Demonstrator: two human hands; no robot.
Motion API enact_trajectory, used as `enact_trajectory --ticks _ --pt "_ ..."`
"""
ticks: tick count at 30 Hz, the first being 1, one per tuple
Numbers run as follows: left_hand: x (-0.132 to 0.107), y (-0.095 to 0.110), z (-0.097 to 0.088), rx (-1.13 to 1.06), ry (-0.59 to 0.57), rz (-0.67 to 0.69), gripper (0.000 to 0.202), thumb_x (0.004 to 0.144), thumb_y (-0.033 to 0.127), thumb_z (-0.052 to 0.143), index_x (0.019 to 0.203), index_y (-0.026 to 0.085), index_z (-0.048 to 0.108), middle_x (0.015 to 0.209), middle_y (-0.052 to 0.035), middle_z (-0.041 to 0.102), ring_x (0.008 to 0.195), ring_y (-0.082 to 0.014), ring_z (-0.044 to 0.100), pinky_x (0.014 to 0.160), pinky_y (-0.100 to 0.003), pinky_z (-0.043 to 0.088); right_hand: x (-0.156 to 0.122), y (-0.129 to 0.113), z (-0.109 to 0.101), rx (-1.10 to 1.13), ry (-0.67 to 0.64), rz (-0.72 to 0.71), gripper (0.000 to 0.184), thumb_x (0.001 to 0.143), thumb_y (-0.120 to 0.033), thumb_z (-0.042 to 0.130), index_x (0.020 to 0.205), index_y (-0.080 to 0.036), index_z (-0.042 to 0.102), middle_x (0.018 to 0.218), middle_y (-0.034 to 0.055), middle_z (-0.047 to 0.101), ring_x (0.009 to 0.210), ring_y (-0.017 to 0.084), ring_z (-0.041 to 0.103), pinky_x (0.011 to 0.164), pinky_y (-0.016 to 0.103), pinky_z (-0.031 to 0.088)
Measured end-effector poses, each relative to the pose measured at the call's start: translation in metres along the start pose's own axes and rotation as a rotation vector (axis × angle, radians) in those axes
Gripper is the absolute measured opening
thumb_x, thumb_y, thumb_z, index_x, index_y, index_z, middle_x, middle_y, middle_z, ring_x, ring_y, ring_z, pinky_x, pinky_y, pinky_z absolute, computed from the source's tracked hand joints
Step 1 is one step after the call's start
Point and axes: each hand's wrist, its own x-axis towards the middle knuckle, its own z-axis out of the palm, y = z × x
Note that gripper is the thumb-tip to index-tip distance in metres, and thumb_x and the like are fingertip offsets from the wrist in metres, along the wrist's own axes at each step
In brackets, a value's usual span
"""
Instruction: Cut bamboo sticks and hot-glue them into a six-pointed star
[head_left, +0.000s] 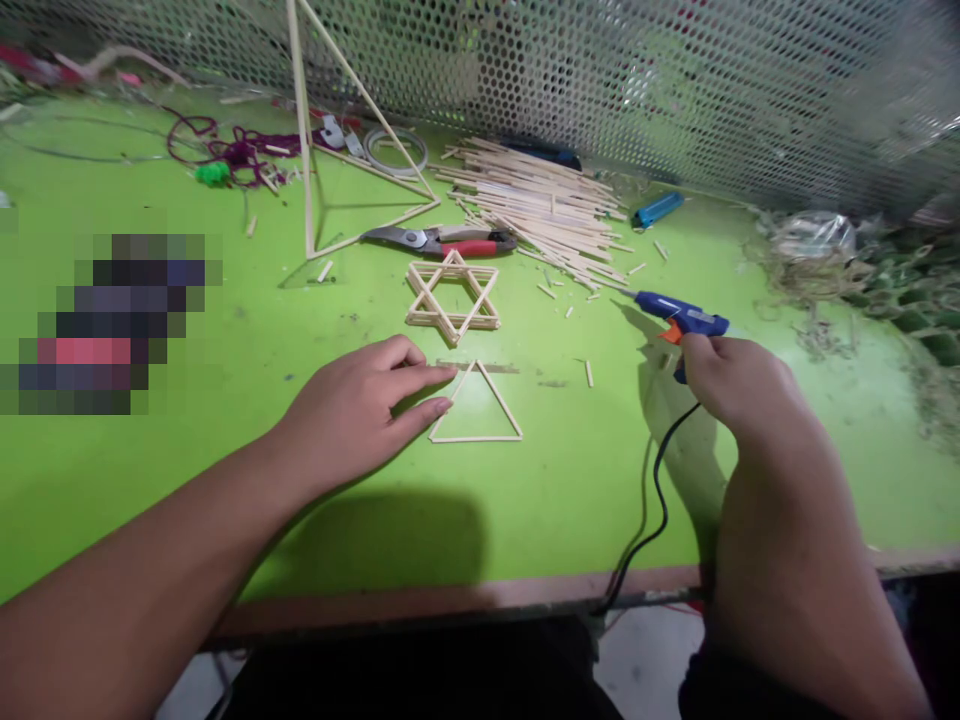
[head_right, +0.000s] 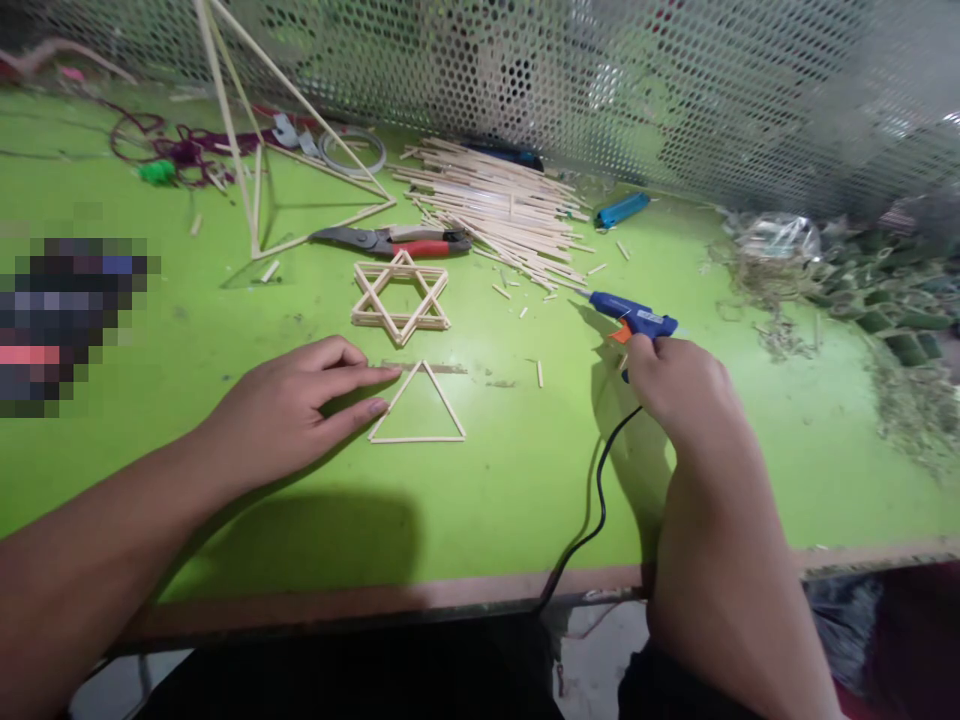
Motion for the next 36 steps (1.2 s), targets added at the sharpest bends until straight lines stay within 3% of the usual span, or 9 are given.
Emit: enact_trajectory --ticks 4,7,10,12,15,21,24,27,36 --pt "-0.001 -0.001 0.002 0.001 0.035 0.024 0.043 0.112 0.051 0.063 0.143 0.029 0.083 0.119 -0.0075 0.076 0.091 -0.0227 0.07 0.073 -0.036 0.051 -0.009 0.001 -0.002 -0.14 0.049 0.017 0.049 0.104 -0.061 0.052 0.073 -0.025 0.063 0.069 0.007 0.05 0.063 0.021 0.034 0.068 0.043 0.034" --pt "-0.001 -0.001 0.003 -0.003 0.048 0.041 0.041 0.111 0.047 0.065 0.141 0.027 0.085 0.116 -0.0072 0.076 0.093 -0.023 0.071 0.072 -0.035 0.049 -0.032 -0.003 -0.002 -0.107 0.289 -0.073 0.043 0.102 -0.053 0.062 0.068 -0.026 0.062 0.063 0.0041 0.047 0.059 0.019 0.031 0.065 0.042 0.029" --pt "-0.001 -0.001 0.004 -0.006 0.044 0.052 0.039 0.11 0.044 0.066 0.14 0.028 0.085 0.115 -0.0068 0.075 0.093 -0.023 0.07 0.072 -0.035 0.048 -0.061 -0.019 0.012 0.238 0.421 -0.579 0.032 0.103 -0.038 0.066 0.075 -0.023 0.073 0.066 0.0047 0.063 0.06 0.02 0.053 0.064 0.038 0.039" --pt "-0.001 -0.001 0.004 -0.005 0.044 0.06 0.038 0.11 0.043 0.066 0.139 0.03 0.086 0.113 -0.0066 0.074 0.092 -0.0226 0.069 0.072 -0.035 0.047 -0.077 -0.033 0.029 0.432 0.248 -0.942 0.023 0.108 -0.032 0.065 0.102 -0.022 0.084 0.085 0.007 0.078 0.073 0.021 0.069 0.07 0.036 0.05" --pt "-0.001 -0.001 0.003 0.002 0.052 0.067 0.036 0.11 0.043 0.067 0.139 0.031 0.086 0.113 -0.0069 0.074 0.092 -0.0223 0.068 0.072 -0.034 0.046 -0.092 -0.049 0.048 0.387 0.103 -1.135 0.029 0.113 -0.027 0.061 0.132 -0.021 0.082 0.097 0.0074 0.079 0.079 0.02 0.073 0.072 0.034 0.054" --pt "0.0 -0.001 0.002 0.013 0.016 0.076 0.039 0.111 0.044 0.064 0.141 0.031 0.085 0.114 -0.0088 0.073 0.1 -0.0263 0.068 0.076 -0.037 0.047 -0.093 -0.066 0.045 0.088 0.188 -1.171 0.028 0.114 -0.024 0.058 0.12 -0.019 0.085 0.093 0.0107 0.074 0.084 0.026 0.068 0.072 0.039 0.051" --pt "0.0 -0.002 0.002 0.037 0.006 0.083 0.04 0.112 0.045 0.063 0.142 0.031 0.084 0.114 -0.0092 0.072 0.102 -0.0279 0.067 0.078 -0.039 0.047 -0.086 -0.08 0.046 0.152 0.25 -1.229 0.026 0.113 -0.023 0.061 0.123 -0.021 0.085 0.108 0.0142 0.079 0.101 0.03 0.069 0.088 0.046 0.058" --pt "0.001 -0.002 0.003 0.051 -0.01 0.096 0.041 0.113 0.046 0.062 0.143 0.03 0.084 0.113 -0.0093 0.071 0.101 -0.0282 0.066 0.08 -0.041 0.048 -0.08 -0.09 0.056 0.263 0.218 -1.264 0.029 0.11 -0.019 0.063 0.13 -0.022 0.084 0.122 0.0146 0.082 0.113 0.033 0.071 0.103 0.053 0.058" --pt "0.003 -0.002 0.004 0.09 -0.05 0.076 0.044 0.115 0.054 0.06 0.148 0.033 0.081 0.112 -0.0079 0.07 0.096 -0.0269 0.063 0.077 -0.04 0.046 -0.079 -0.088 0.066 0.226 0.173 -1.295 0.032 0.109 -0.021 0.063 0.134 -0.016 0.082 0.129 0.0161 0.083 0.115 0.037 0.07 0.103 0.058 0.058"
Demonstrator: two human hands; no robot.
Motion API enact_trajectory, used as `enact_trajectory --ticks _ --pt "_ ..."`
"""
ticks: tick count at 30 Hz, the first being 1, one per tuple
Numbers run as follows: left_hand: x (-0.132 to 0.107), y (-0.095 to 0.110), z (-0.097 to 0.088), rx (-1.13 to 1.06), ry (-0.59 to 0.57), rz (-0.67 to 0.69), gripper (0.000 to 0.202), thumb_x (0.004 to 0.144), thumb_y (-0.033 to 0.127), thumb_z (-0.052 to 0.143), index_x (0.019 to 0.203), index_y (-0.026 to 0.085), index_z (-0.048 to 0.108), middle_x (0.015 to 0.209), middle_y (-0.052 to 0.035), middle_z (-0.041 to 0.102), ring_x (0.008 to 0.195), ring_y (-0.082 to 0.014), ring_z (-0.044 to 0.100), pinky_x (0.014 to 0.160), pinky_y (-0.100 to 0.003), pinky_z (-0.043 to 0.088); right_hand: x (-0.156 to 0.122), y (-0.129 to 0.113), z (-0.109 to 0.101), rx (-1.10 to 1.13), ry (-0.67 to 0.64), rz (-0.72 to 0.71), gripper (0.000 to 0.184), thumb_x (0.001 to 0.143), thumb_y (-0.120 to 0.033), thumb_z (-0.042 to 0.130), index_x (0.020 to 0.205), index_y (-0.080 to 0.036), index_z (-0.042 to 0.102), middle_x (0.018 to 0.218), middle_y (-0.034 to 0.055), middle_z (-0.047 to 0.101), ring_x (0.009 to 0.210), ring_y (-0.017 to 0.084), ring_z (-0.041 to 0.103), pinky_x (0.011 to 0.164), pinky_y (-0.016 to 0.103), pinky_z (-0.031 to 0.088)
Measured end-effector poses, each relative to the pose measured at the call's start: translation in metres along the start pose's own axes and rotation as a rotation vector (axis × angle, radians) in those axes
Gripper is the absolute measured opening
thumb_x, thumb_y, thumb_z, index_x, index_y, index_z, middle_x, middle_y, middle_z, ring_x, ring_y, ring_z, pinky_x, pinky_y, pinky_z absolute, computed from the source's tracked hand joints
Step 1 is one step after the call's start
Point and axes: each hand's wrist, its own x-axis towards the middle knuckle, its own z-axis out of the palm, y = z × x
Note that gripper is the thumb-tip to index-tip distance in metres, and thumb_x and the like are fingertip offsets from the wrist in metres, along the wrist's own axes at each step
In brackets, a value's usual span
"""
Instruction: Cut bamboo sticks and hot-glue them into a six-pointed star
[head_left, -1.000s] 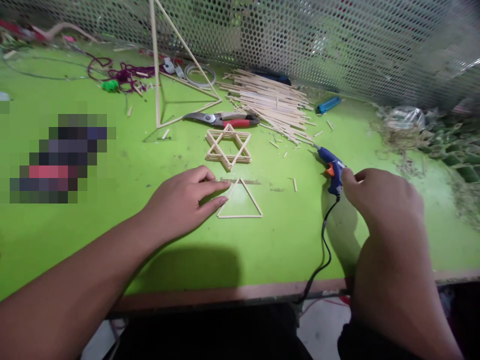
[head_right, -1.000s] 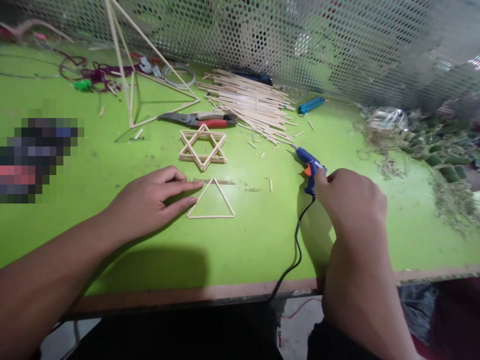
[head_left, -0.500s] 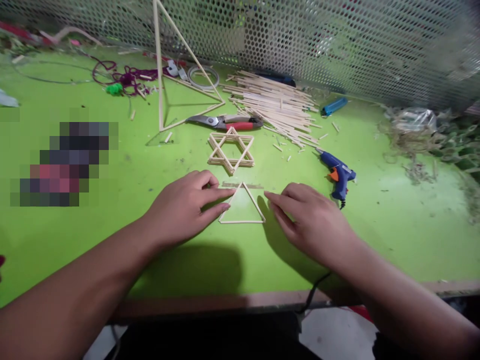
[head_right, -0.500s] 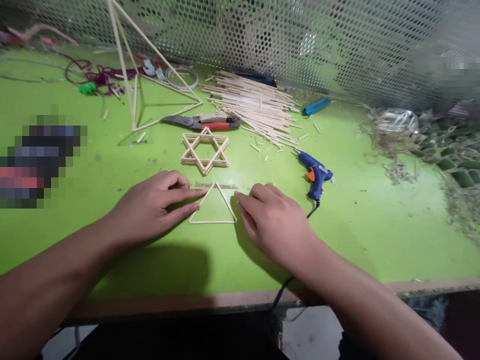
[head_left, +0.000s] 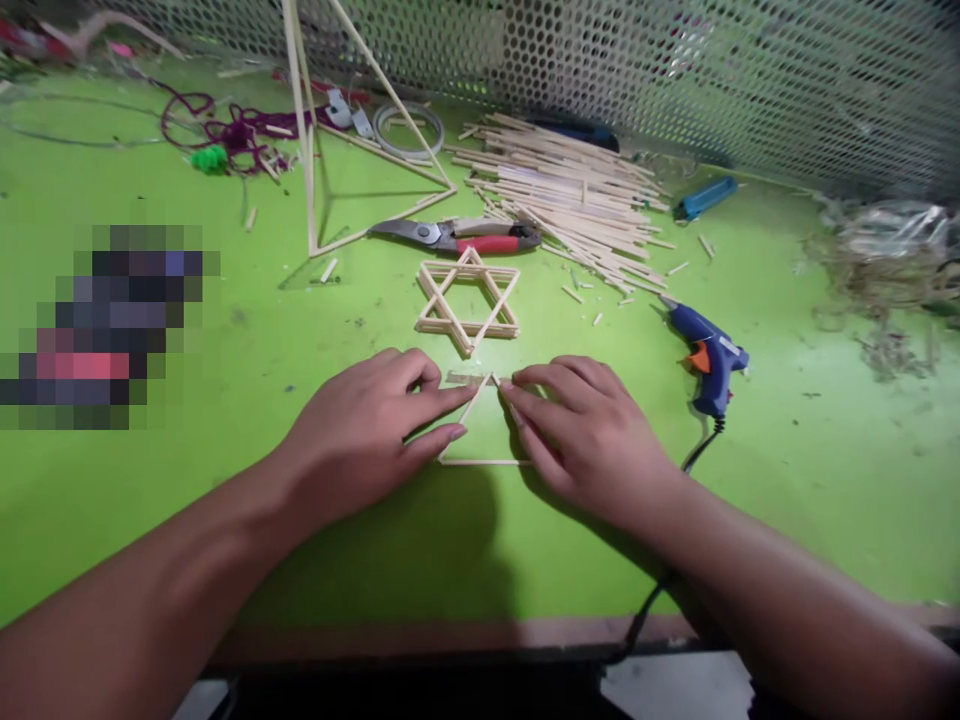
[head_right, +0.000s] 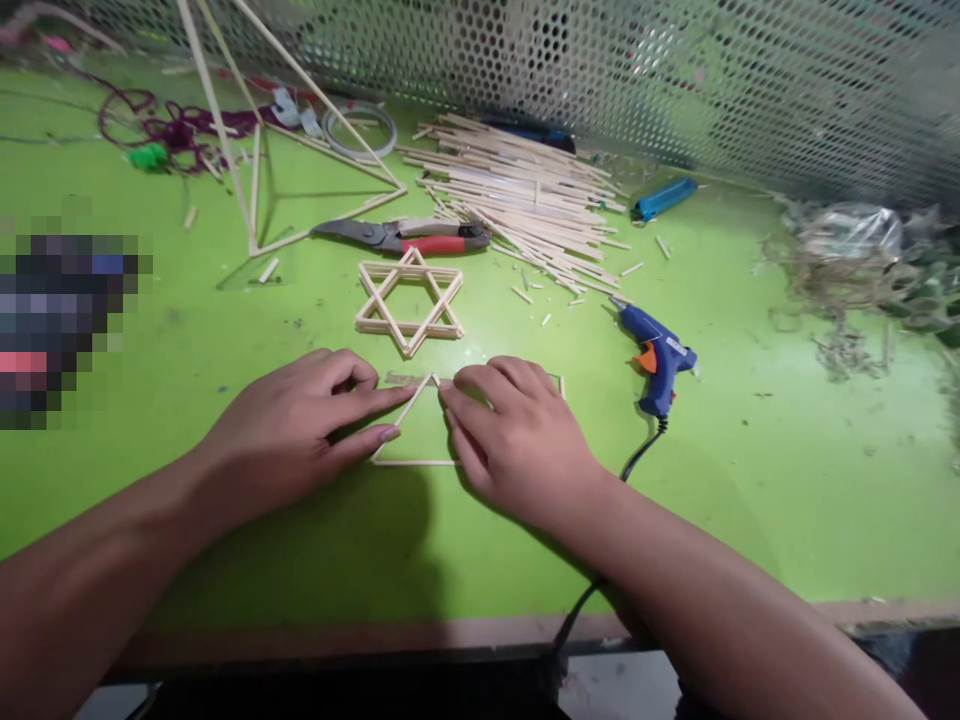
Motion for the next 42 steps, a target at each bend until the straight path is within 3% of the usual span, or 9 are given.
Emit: enact_trajectory --ticks 20,25,31,34,37,39,42 --pt "-0.001 -0.001 -0.002 0.005 0.0 0.036 0.044 0.115 0.052 0.057 0.151 0.037 0.078 0.111 -0.0086 0.07 0.095 -0.0275 0.062 0.074 -0.04 0.045 0.001 -0.004 -0.001 -0.015 -0.057 0.022 0.034 0.109 -0.022 0.062 0.136 -0.015 0.081 0.133 0.0183 0.08 0.121 0.039 0.068 0.103 0.061 0.058" --pt "-0.001 0.0 -0.003 0.007 -0.013 0.031 0.045 0.116 0.053 0.054 0.151 0.037 0.078 0.111 -0.0092 0.07 0.097 -0.0287 0.063 0.076 -0.041 0.046 0.001 -0.004 -0.002 -0.032 -0.07 0.03 0.033 0.108 -0.021 0.063 0.136 -0.021 0.081 0.133 0.0165 0.08 0.122 0.039 0.066 0.103 0.061 0.057" --pt "0.0 0.001 -0.002 0.018 -0.021 -0.006 0.045 0.114 0.058 0.056 0.146 0.039 0.081 0.11 -0.0084 0.072 0.096 -0.0283 0.064 0.076 -0.04 0.048 0.003 -0.008 0.002 -0.049 -0.052 0.02 0.032 0.109 -0.021 0.062 0.134 -0.02 0.081 0.131 0.0172 0.081 0.121 0.04 0.067 0.103 0.061 0.056" --pt "0.0 0.0 -0.002 -0.031 -0.015 -0.049 0.047 0.113 0.059 0.057 0.149 0.038 0.08 0.113 -0.0077 0.074 0.1 -0.0288 0.068 0.079 -0.041 0.05 0.003 -0.005 -0.009 -0.049 -0.021 0.038 0.028 0.111 -0.023 0.062 0.133 -0.021 0.08 0.129 0.0159 0.081 0.12 0.038 0.069 0.106 0.06 0.055" --pt "-0.002 -0.003 -0.003 -0.102 -0.009 -0.111 0.05 0.113 0.057 0.056 0.153 0.035 0.077 0.121 -0.0078 0.077 0.105 -0.0292 0.071 0.079 -0.04 0.053 -0.005 0.013 -0.034 -0.093 0.104 0.121 0.023 0.112 -0.024 0.063 0.129 -0.023 0.078 0.125 0.014 0.082 0.119 0.036 0.072 0.111 0.059 0.053" --pt "-0.003 -0.003 -0.004 -0.146 0.016 -0.121 0.047 0.114 0.055 0.055 0.148 0.033 0.079 0.121 -0.0077 0.078 0.105 -0.0293 0.073 0.08 -0.041 0.054 -0.014 0.03 -0.053 -0.172 0.152 0.206 0.019 0.111 -0.024 0.064 0.122 -0.024 0.078 0.12 0.014 0.081 0.117 0.037 0.072 0.109 0.059 0.052" --pt "-0.006 -0.001 -0.006 -0.199 0.114 -0.123 0.039 0.115 0.05 0.054 0.133 0.03 0.082 0.117 -0.006 0.08 0.105 -0.0283 0.074 0.086 -0.043 0.056 -0.025 0.053 -0.069 -0.27 0.105 0.328 0.013 0.108 -0.028 0.066 0.109 -0.027 0.079 0.111 0.0127 0.08 0.111 0.039 0.07 0.103 0.06 0.052"
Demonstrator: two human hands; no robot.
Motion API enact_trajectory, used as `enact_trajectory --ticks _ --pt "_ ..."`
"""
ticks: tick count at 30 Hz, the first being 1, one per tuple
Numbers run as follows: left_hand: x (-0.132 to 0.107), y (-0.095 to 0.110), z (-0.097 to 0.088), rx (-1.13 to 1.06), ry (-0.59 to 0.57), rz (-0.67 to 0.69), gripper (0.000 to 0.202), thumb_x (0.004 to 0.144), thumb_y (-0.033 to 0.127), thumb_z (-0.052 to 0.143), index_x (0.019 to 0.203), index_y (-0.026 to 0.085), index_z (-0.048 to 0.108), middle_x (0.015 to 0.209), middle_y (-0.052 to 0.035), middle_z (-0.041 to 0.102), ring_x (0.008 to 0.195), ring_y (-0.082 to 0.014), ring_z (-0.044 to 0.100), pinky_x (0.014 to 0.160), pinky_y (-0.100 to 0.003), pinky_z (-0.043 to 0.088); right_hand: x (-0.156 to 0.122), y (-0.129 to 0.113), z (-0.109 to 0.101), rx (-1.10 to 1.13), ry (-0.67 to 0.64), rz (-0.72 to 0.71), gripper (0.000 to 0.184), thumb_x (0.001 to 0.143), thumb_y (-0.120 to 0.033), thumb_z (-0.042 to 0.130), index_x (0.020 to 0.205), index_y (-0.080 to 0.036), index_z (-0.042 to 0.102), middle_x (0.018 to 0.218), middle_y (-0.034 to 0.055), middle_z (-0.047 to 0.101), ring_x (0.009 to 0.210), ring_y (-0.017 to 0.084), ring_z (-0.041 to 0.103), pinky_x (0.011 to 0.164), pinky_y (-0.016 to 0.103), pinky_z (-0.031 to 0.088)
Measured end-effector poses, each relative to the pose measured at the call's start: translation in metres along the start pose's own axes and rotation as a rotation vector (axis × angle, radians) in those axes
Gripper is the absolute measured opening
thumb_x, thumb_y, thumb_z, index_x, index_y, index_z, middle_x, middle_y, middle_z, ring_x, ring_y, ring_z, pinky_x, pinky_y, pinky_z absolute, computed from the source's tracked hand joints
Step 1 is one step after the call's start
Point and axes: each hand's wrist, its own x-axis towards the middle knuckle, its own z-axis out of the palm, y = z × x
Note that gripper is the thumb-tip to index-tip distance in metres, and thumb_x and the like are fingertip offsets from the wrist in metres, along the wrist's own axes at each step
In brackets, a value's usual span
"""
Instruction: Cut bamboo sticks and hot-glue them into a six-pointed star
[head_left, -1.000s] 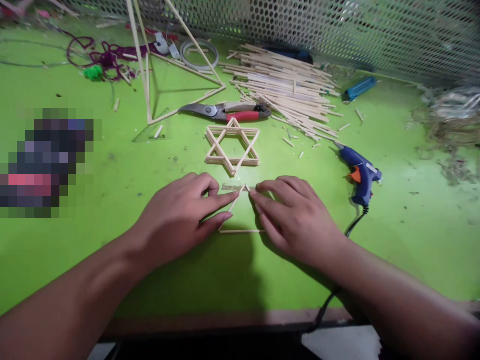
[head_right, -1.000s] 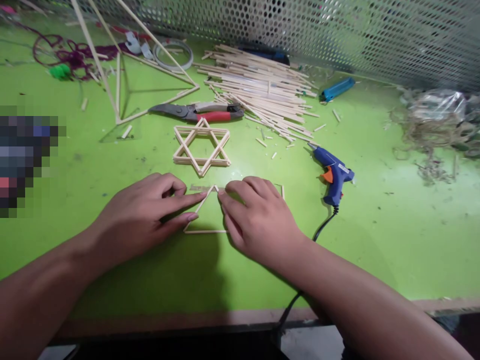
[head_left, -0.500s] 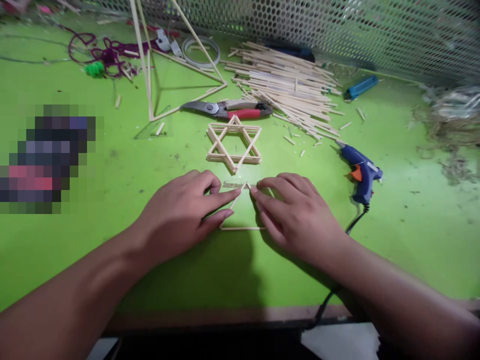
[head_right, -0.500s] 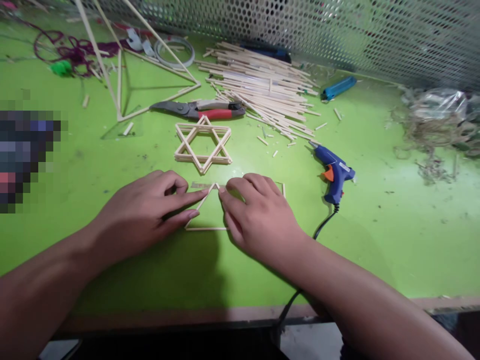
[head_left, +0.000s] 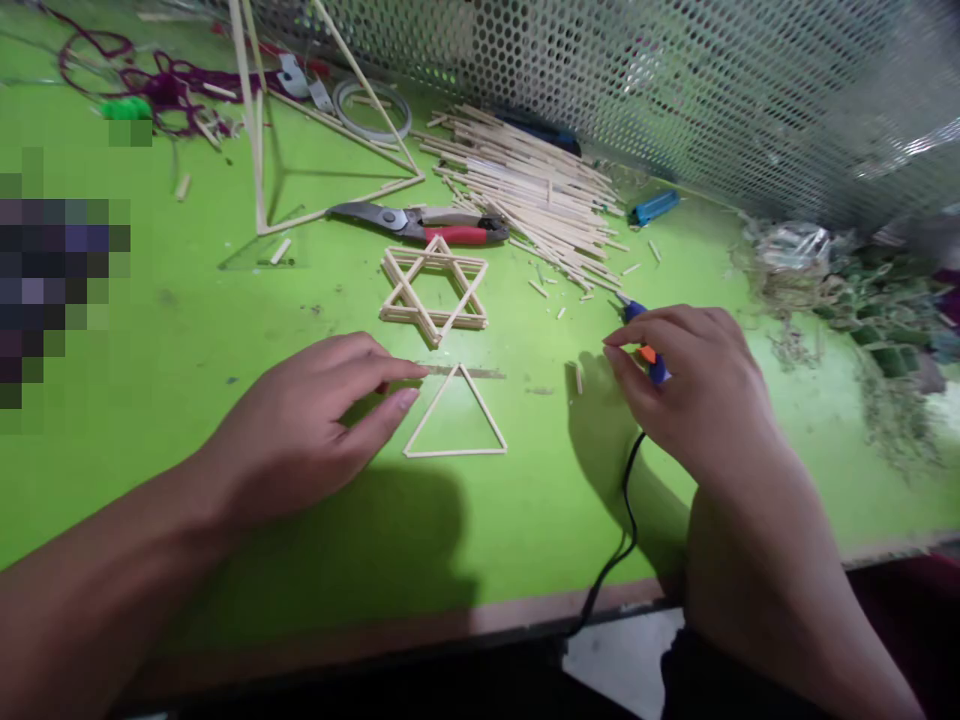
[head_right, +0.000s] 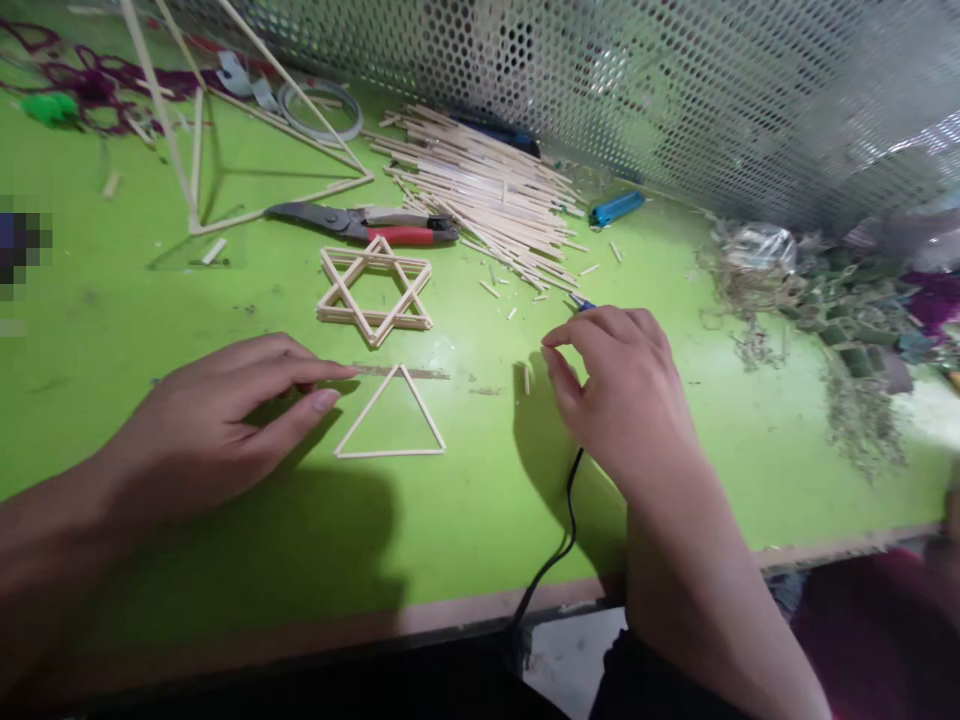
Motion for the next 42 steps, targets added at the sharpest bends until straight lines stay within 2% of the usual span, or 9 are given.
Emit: enact_trajectory --ticks 3,8,13,17,20,23,35,39,42 --pt "-0.002 0.004 -0.002 0.002 0.09 -0.058 0.031 0.115 0.049 0.054 0.117 0.031 0.079 0.111 -0.0034 0.081 0.103 -0.0274 0.074 0.085 -0.043 0.056 0.0 0.009 0.005 0.016 -0.084 -0.009 0.008 0.105 -0.03 0.071 0.105 -0.027 0.079 0.107 0.0111 0.079 0.104 0.036 0.069 0.097 0.056 0.052" --pt "-0.004 0.003 -0.004 0.04 0.113 -0.098 0.026 0.112 0.047 0.054 0.107 0.032 0.074 0.102 -0.002 0.079 0.096 -0.027 0.072 0.079 -0.041 0.055 0.0 0.006 0.011 0.137 -0.159 -0.133 0.005 0.106 -0.028 0.072 0.104 -0.026 0.076 0.105 0.0092 0.08 0.098 0.032 0.071 0.094 0.051 0.052" --pt "-0.003 0.005 -0.005 0.05 0.104 -0.122 0.022 0.107 0.041 0.057 0.101 0.03 0.075 0.101 -0.0014 0.08 0.093 -0.0263 0.073 0.076 -0.04 0.053 -0.003 0.014 0.004 0.063 -0.124 -0.085 0.009 0.109 -0.034 0.071 0.102 -0.029 0.074 0.098 0.0091 0.078 0.096 0.034 0.069 0.09 0.053 0.052" --pt "0.0 0.01 -0.005 0.035 0.107 -0.13 0.02 0.104 0.041 0.058 0.1 0.031 0.076 0.099 -0.0015 0.081 0.092 -0.027 0.073 0.077 -0.041 0.052 0.0 -0.005 0.015 0.151 -0.046 -0.149 0.011 0.112 -0.03 0.069 0.102 -0.028 0.073 0.098 0.0081 0.078 0.095 0.031 0.07 0.09 0.05 0.051" --pt "0.0 0.011 -0.004 0.04 0.099 -0.12 0.021 0.105 0.041 0.058 0.1 0.03 0.075 0.099 -0.002 0.081 0.092 -0.0263 0.073 0.077 -0.04 0.051 0.004 -0.029 0.03 0.3 -0.155 -0.279 0.007 0.113 -0.026 0.068 0.108 -0.024 0.073 0.107 0.0087 0.079 0.102 0.029 0.07 0.095 0.046 0.051" --pt "-0.001 0.01 -0.003 0.037 0.102 -0.093 0.022 0.107 0.04 0.057 0.101 0.029 0.074 0.099 -0.0021 0.08 0.091 -0.025 0.073 0.078 -0.04 0.05 0.009 -0.044 0.042 0.348 -0.232 -0.28 0.006 0.112 -0.023 0.069 0.11 -0.022 0.074 0.109 0.0089 0.078 0.106 0.029 0.069 0.096 0.045 0.049" --pt "-0.001 0.006 0.0 0.007 0.11 -0.041 0.015 0.107 0.037 0.061 0.105 0.03 0.074 0.101 -0.0007 0.079 0.094 -0.0255 0.073 0.08 -0.039 0.051 0.013 -0.054 0.054 0.257 -0.241 -0.317 0.019 0.117 -0.027 0.06 0.108 -0.023 0.077 0.106 0.009 0.073 0.103 0.028 0.063 0.093 0.045 0.043" --pt "-0.001 0.006 0.0 0.025 0.112 -0.049 0.017 0.108 0.039 0.061 0.106 0.03 0.075 0.102 -0.0012 0.08 0.096 -0.0262 0.074 0.08 -0.039 0.053 0.01 -0.061 0.054 0.161 -0.244 -0.338 0.024 0.118 -0.021 0.051 0.108 -0.019 0.073 0.104 0.0107 0.071 0.101 0.029 0.061 0.097 0.047 0.044" --pt "-0.001 0.006 -0.001 0.028 0.112 -0.067 0.017 0.106 0.04 0.062 0.105 0.031 0.076 0.102 -0.0014 0.08 0.097 -0.0271 0.073 0.08 -0.039 0.053 0.008 -0.056 0.047 0.228 -0.247 -0.328 0.02 0.117 -0.018 0.049 0.108 -0.02 0.066 0.106 0.0113 0.07 0.103 0.029 0.062 0.099 0.047 0.047"
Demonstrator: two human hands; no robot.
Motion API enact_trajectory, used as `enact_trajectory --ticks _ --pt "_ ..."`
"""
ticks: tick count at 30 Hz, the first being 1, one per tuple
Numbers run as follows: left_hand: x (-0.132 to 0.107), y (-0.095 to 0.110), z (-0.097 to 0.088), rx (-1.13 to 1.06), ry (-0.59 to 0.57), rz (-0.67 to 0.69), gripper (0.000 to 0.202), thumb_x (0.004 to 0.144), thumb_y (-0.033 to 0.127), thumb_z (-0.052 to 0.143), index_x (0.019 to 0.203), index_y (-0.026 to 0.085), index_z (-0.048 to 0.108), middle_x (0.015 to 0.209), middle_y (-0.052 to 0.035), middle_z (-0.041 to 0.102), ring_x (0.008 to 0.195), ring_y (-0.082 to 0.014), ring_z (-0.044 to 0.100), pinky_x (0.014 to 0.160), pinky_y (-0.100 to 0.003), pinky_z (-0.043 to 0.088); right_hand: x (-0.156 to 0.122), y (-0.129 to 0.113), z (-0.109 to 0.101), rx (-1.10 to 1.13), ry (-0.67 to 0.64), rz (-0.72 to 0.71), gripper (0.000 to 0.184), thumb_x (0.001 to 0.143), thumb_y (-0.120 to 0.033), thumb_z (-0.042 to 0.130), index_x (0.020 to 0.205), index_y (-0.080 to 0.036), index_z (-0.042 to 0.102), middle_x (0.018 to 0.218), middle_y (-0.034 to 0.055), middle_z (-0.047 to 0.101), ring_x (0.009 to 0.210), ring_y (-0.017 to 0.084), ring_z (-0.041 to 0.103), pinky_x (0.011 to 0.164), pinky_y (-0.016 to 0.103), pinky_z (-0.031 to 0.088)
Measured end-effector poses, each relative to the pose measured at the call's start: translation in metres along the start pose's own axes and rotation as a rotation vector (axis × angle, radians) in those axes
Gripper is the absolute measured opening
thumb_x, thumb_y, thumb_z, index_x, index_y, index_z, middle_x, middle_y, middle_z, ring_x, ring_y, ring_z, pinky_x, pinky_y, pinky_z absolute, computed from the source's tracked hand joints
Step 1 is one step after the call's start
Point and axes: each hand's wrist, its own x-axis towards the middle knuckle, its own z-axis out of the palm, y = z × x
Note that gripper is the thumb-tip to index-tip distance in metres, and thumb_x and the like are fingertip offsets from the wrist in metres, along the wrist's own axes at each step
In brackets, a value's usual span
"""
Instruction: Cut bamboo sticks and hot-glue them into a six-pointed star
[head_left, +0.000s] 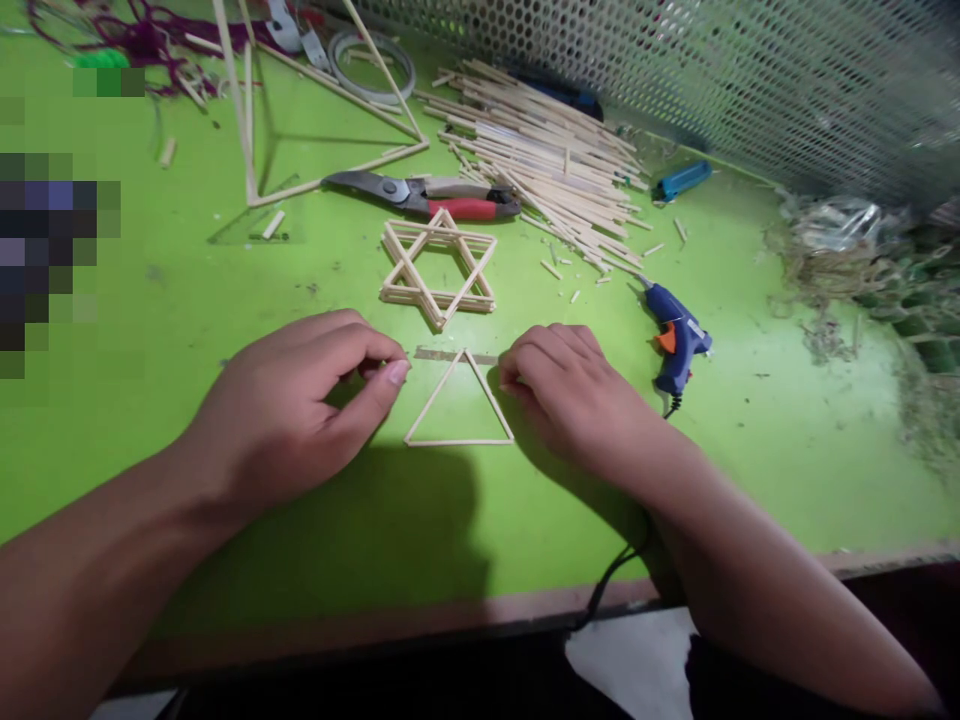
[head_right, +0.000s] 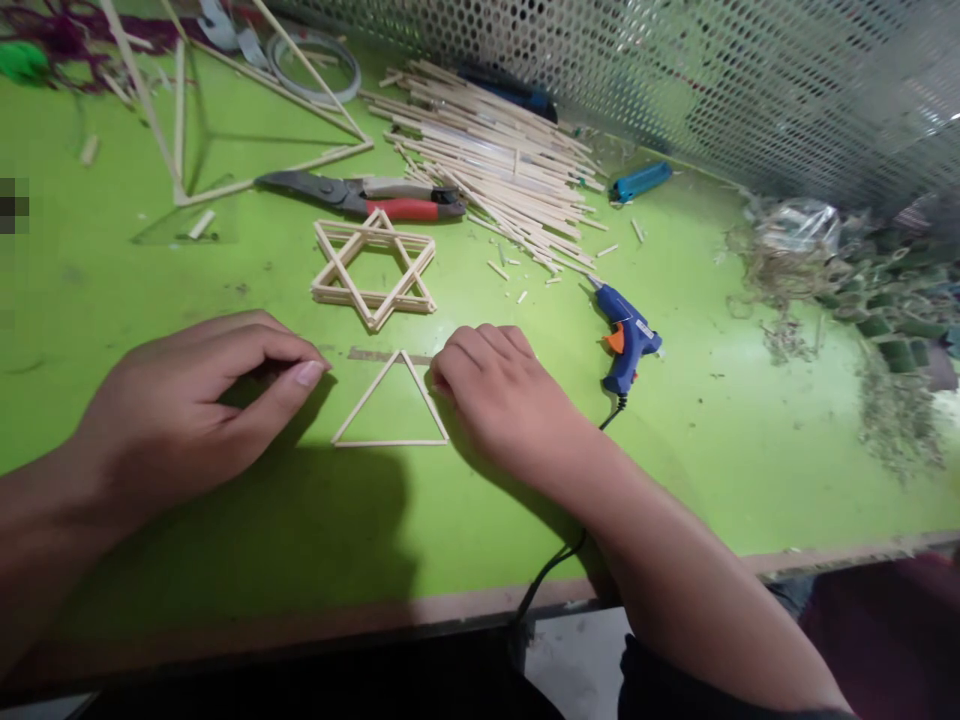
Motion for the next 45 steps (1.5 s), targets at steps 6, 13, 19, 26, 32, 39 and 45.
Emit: enact_trajectory --ticks 6,13,19,26,32,39,45 --pt "0.0 0.0 0.0 -0.004 -0.004 -0.009 0.018 0.107 0.04 0.063 0.106 0.031 0.078 0.104 -0.0021 0.08 0.096 -0.0265 0.073 0.078 -0.039 0.054 -0.015 0.012 -0.022 0.257 0.118 -0.034 0.008 0.114 -0.018 0.058 0.115 -0.026 0.056 0.117 0.011 0.07 0.113 0.029 0.066 0.102 0.048 0.052" --pt "0.0 0.009 0.0 -0.05 -0.096 0.111 0.032 0.109 0.041 0.063 0.128 0.028 0.084 0.116 -0.0077 0.076 0.105 -0.0286 0.071 0.089 -0.042 0.057 -0.019 0.009 -0.024 0.307 0.117 -0.064 0.009 0.113 -0.02 0.062 0.116 -0.027 0.057 0.117 0.0108 0.071 0.111 0.028 0.068 0.097 0.046 0.054" --pt "0.001 0.017 0.005 -0.057 -0.169 0.157 0.035 0.103 0.046 0.072 0.13 0.031 0.088 0.112 -0.009 0.07 0.104 -0.0303 0.066 0.09 -0.045 0.055 -0.021 0.001 -0.031 0.261 0.137 -0.057 0.01 0.112 -0.02 0.061 0.116 -0.029 0.057 0.116 0.01 0.072 0.111 0.03 0.07 0.095 0.049 0.056" --pt "0.0 0.025 0.013 -0.064 -0.16 0.138 0.021 0.101 0.044 0.078 0.113 0.035 0.092 0.102 -0.0067 0.068 0.101 -0.029 0.062 0.088 -0.045 0.05 -0.021 -0.012 -0.032 0.242 0.139 -0.059 0.008 0.112 -0.021 0.061 0.113 -0.029 0.061 0.113 0.0103 0.074 0.108 0.031 0.071 0.091 0.049 0.057" --pt "-0.003 0.03 0.006 -0.163 -0.1 0.12 0.02 0.105 0.038 0.074 0.103 0.032 0.093 0.098 -0.005 0.07 0.095 -0.0248 0.064 0.089 -0.043 0.053 -0.023 -0.005 -0.03 0.179 0.198 -0.061 0.009 0.111 -0.02 0.061 0.113 -0.028 0.061 0.112 0.0105 0.073 0.109 0.032 0.071 0.095 0.05 0.055" --pt "0.0 0.03 -0.008 -0.314 -0.123 -0.042 0.013 0.097 0.041 0.082 0.099 0.033 0.093 0.097 -0.0013 0.075 0.081 -0.0187 0.068 0.081 -0.036 0.057 -0.028 0.008 -0.03 0.077 0.224 -0.016 0.008 0.112 -0.026 0.058 0.113 -0.032 0.063 0.114 0.0104 0.071 0.111 0.034 0.071 0.097 0.054 0.057" --pt "0.003 0.021 -0.015 -0.209 -0.179 -0.047 0.019 0.094 0.046 0.079 0.093 0.031 0.091 0.093 -0.0007 0.076 0.08 -0.0188 0.071 0.081 -0.034 0.056 -0.027 0.015 -0.034 0.038 0.248 0.017 0.009 0.109 -0.026 0.059 0.11 -0.034 0.063 0.112 0.0123 0.072 0.109 0.038 0.072 0.097 0.058 0.056"
